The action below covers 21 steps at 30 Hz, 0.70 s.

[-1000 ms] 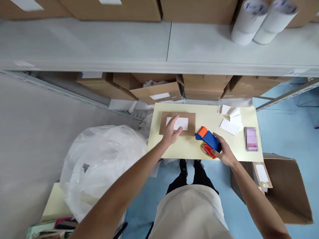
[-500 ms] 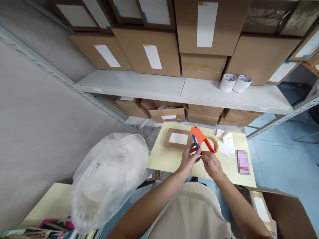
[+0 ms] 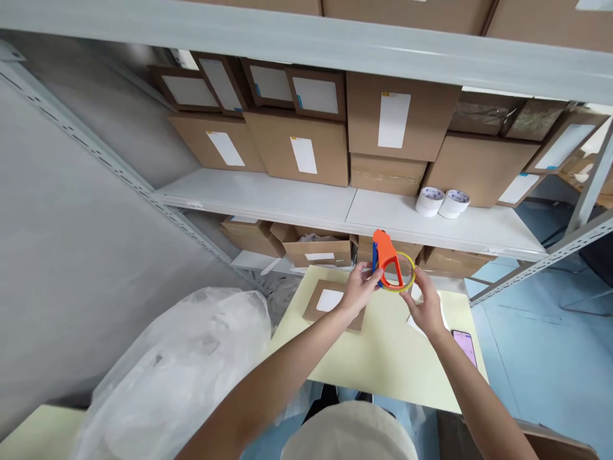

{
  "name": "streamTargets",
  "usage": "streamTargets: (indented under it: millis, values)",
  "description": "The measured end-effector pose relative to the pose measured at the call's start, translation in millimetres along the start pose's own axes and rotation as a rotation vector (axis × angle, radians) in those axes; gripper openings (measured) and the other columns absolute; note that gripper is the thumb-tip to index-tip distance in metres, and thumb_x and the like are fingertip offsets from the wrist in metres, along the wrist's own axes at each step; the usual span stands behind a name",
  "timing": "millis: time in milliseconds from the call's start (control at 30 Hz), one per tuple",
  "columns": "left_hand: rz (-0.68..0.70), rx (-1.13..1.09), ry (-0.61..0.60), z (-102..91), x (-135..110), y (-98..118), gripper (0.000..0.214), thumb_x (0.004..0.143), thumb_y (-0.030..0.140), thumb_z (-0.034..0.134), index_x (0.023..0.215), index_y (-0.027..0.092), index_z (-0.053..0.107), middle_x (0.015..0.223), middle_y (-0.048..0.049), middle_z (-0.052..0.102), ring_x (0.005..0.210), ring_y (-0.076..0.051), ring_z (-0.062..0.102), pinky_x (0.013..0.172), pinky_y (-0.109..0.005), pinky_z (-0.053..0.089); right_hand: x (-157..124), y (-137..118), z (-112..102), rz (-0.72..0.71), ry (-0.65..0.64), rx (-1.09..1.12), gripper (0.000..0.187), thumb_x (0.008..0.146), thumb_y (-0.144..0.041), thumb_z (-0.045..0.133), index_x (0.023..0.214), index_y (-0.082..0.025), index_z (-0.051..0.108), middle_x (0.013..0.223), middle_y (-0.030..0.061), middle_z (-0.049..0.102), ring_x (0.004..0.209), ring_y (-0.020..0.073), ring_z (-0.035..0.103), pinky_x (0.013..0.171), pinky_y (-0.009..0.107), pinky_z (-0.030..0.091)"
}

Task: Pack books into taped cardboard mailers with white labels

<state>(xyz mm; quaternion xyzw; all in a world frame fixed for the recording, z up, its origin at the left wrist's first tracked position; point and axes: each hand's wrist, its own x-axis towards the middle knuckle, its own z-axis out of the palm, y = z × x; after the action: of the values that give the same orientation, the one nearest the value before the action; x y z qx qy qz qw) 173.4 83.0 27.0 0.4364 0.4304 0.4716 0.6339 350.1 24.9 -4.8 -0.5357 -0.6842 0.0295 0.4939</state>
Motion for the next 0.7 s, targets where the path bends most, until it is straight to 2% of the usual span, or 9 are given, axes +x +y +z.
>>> streamTargets:
  millis: [100, 233, 300, 400, 567, 633, 700]
  values:
    - [0.176, 0.172, -0.107, 3.5, 46, 23, 0.051, 0.072, 0.047, 0.073, 0.112, 0.021, 0.055, 0.112, -0.0098, 0.066, 0.093, -0.021, 0.067, 0.082, -0.036, 0.054, 51, 13, 17, 0.097, 0.062, 0.046, 0.055, 0.085, -0.044, 0.063, 0.132, -0.021, 0.044, 0.125, 0.0152, 0.058, 0.113, 0.0281, 0.060, 0.092, 0.047, 0.053]
    - [0.413, 0.566, -0.091, 3.3, 115, 46, 0.052, 0.075, 0.037, 0.071, 0.122, 0.020, 0.056, 0.110, -0.0098, 0.062, 0.110, -0.025, 0.057, 0.100, -0.041, 0.044, 114, 29, 44, 0.210, 0.100, 0.035, 0.059, 0.080, -0.051, 0.065, 0.126, -0.020, 0.045, 0.124, 0.0148, 0.059, 0.107, 0.0279, 0.064, 0.089, 0.045, 0.053]
    - [0.443, 0.673, -0.125, 1.3, 144, 49, 0.046, 0.079, 0.034, 0.067, 0.121, 0.019, 0.057, 0.105, -0.0091, 0.063, 0.111, -0.025, 0.054, 0.099, -0.040, 0.045, 134, 36, 55, 0.259, 0.089, -0.022, 0.059, 0.079, -0.052, 0.064, 0.124, -0.019, 0.045, 0.124, 0.0156, 0.061, 0.108, 0.0299, 0.064, 0.088, 0.046, 0.052]
    - [0.434, 0.761, -0.171, -0.8, 178, 48, 0.038, 0.081, 0.032, 0.064, 0.116, 0.017, 0.060, 0.098, -0.0086, 0.065, 0.105, -0.025, 0.055, 0.095, -0.040, 0.046, 150, 49, 69, 0.326, 0.059, -0.175, 0.054, 0.078, -0.050, 0.062, 0.120, -0.019, 0.047, 0.118, 0.0157, 0.065, 0.104, 0.0324, 0.065, 0.085, 0.047, 0.051]
    - [0.433, 0.848, -0.156, 5.5, 207, 49, 0.033, 0.078, 0.033, 0.068, 0.107, 0.015, 0.064, 0.090, -0.0091, 0.065, 0.099, -0.026, 0.059, 0.092, -0.041, 0.048, 161, 66, 85, 0.359, 0.028, -0.331, 0.051, 0.079, -0.042, 0.062, 0.122, -0.022, 0.045, 0.112, 0.0134, 0.069, 0.095, 0.0311, 0.067, 0.082, 0.044, 0.051]
    - [0.419, 0.836, -0.163, 4.6, 206, 51, 0.036, 0.077, 0.035, 0.069, 0.107, 0.014, 0.064, 0.093, -0.0101, 0.064, 0.091, -0.024, 0.062, 0.086, -0.038, 0.051, 161, 66, 86, 0.318, 0.000, -0.372, 0.053, 0.080, -0.040, 0.060, 0.127, -0.022, 0.042, 0.116, 0.0141, 0.067, 0.100, 0.0311, 0.066, 0.087, 0.047, 0.049]
    - [0.455, 0.776, -0.174, -8.8, 193, 49, 0.043, 0.076, 0.037, 0.069, 0.112, 0.014, 0.062, 0.104, -0.0120, 0.063, 0.085, -0.021, 0.063, 0.079, -0.036, 0.053, 147, 63, 83, 0.258, -0.002, -0.410, 0.059, 0.083, -0.040, 0.057, 0.135, -0.021, 0.037, 0.130, 0.0175, 0.059, 0.117, 0.0326, 0.058, 0.096, 0.052, 0.044]
